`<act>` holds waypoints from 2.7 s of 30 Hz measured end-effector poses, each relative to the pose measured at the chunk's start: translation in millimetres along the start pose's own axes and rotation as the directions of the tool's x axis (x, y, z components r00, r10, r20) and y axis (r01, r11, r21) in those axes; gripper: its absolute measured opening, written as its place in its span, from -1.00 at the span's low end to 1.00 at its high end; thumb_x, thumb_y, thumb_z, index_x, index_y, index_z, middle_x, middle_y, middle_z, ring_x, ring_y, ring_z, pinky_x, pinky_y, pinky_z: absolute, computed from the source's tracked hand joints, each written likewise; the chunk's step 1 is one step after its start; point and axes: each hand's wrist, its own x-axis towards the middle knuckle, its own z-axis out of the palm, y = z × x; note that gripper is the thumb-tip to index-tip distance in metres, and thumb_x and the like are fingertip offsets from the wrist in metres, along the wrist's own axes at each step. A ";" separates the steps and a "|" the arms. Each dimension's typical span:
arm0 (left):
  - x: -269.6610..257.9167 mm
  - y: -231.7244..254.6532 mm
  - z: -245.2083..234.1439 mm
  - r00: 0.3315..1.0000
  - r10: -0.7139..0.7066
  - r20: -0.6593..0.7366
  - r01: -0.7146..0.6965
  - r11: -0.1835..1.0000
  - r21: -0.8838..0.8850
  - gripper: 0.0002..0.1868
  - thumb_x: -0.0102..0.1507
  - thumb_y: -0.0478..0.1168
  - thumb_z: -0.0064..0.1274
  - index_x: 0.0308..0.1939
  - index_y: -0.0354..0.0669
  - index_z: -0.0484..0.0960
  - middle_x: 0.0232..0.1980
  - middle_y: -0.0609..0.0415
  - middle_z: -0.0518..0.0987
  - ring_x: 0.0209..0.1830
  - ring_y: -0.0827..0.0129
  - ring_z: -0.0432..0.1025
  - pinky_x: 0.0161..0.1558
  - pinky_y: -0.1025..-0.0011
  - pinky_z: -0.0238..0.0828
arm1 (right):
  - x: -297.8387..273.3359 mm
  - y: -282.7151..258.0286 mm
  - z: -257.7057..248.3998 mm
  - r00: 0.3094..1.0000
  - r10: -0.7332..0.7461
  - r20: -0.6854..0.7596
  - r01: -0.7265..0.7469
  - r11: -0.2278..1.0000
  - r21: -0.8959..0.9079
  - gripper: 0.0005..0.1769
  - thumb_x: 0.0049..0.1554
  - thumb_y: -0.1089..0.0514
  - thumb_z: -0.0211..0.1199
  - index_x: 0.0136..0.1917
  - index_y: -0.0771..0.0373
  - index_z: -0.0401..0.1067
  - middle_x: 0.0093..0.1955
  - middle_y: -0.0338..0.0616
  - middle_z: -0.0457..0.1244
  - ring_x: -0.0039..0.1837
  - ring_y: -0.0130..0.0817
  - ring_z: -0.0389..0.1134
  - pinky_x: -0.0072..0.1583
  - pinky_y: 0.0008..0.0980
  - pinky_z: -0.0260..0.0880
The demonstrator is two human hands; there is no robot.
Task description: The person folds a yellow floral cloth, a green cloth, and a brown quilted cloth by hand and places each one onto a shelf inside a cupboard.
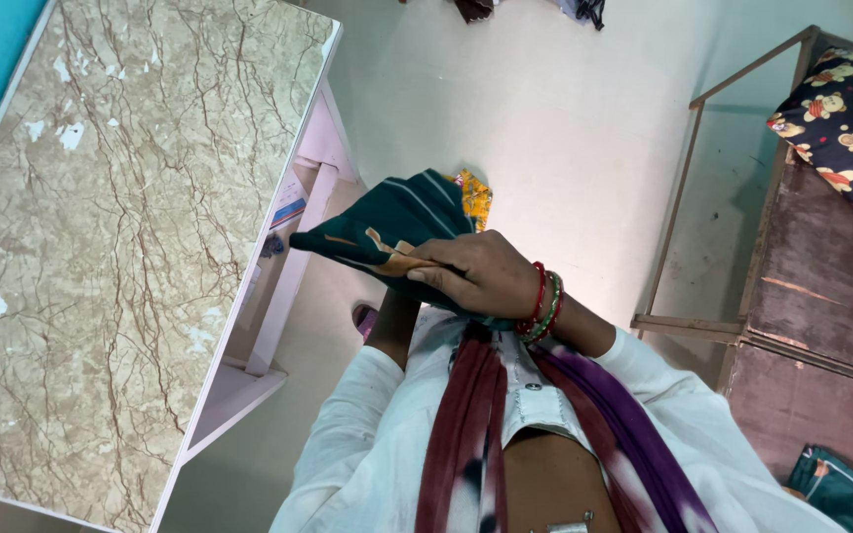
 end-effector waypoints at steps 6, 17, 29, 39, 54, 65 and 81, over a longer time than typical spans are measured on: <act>23.6 -13.5 19.6 0.981 -0.132 0.143 0.161 0.964 -0.214 -0.12 0.22 0.33 -0.10 0.51 0.07 0.07 0.46 0.07 0.29 0.19 0.27 0.35 0.11 0.11 0.31 | -25.0 50.3 -52.0 0.935 0.313 -0.166 -0.253 0.918 0.306 -0.73 0.31 0.07 0.23 0.15 0.27 0.58 -0.25 -0.36 0.36 -0.23 -0.68 0.29 -0.17 -0.62 0.28; 31.5 -40.5 76.0 0.940 -0.210 0.269 0.277 0.930 -0.240 -0.17 0.25 0.31 -0.09 0.47 -0.02 0.16 0.40 0.04 0.36 0.20 0.26 0.38 0.15 0.14 0.36 | -91.1 128.5 -72.0 0.699 0.582 -0.415 -0.366 0.790 0.492 -0.73 0.31 0.07 0.29 0.10 0.34 0.56 -0.19 -0.39 0.35 -0.18 -0.67 0.28 -0.10 -0.67 0.31; 25.6 -104.6 111.5 0.875 -0.339 0.345 0.418 0.889 -0.188 -0.21 0.27 0.28 -0.07 0.42 -0.12 0.25 0.33 0.00 0.44 0.21 0.26 0.42 0.20 0.16 0.42 | -164.5 149.9 -101.8 0.844 0.213 -0.492 -0.081 0.958 0.276 -0.19 0.28 -0.06 0.36 0.59 0.23 0.02 0.54 -0.14 -0.05 0.51 -0.36 0.14 0.43 -0.32 0.39; 9.0 -74.5 184.5 0.816 -0.401 0.416 0.476 0.875 -0.089 -0.24 0.30 0.26 -0.05 0.38 -0.20 0.33 0.27 -0.03 0.51 0.22 0.25 0.46 0.25 0.18 0.47 | -270.4 183.0 -62.4 0.498 0.760 -0.418 -0.390 0.627 0.674 -0.56 0.28 0.24 0.31 0.40 0.39 0.40 0.14 -0.26 0.36 0.11 -0.56 0.34 0.16 -0.55 0.39; -37.6 -80.6 257.6 0.428 -0.586 0.688 -0.315 0.617 0.721 -0.57 0.41 -0.08 0.17 0.28 -0.23 0.59 -0.09 0.13 0.64 -0.14 0.51 0.48 -0.06 0.52 0.46 | -364.6 18.4 11.9 -0.117 0.596 -0.794 -0.490 0.661 0.568 -0.17 0.11 0.37 0.45 0.52 0.26 0.08 0.52 -0.03 0.04 0.42 -0.26 0.27 0.30 -0.24 0.51; -121.9 -117.1 236.0 -0.224 -0.808 0.545 -0.660 0.537 0.525 -0.60 0.32 0.00 0.14 0.09 -0.07 0.40 -0.33 0.02 0.65 -0.35 0.14 0.60 -0.35 0.23 0.46 | -289.7 -64.3 87.7 -0.166 0.632 -0.757 -0.925 0.167 0.342 -0.36 -0.07 0.32 0.49 0.30 0.25 0.46 0.05 0.04 0.42 0.18 0.08 0.40 0.20 -0.13 0.44; -232.3 -201.6 194.8 -0.249 -0.874 0.418 -0.357 0.484 0.799 -0.77 0.45 -0.13 0.00 0.04 -0.19 0.60 -0.08 0.03 0.74 0.00 0.39 0.65 0.01 0.44 0.60 | -419.7 -286.3 190.3 -0.600 -0.067 -0.797 -0.790 0.208 0.577 -0.71 0.21 0.59 0.34 0.17 0.43 0.48 0.04 0.02 0.40 0.05 -0.30 0.44 0.10 -0.42 0.49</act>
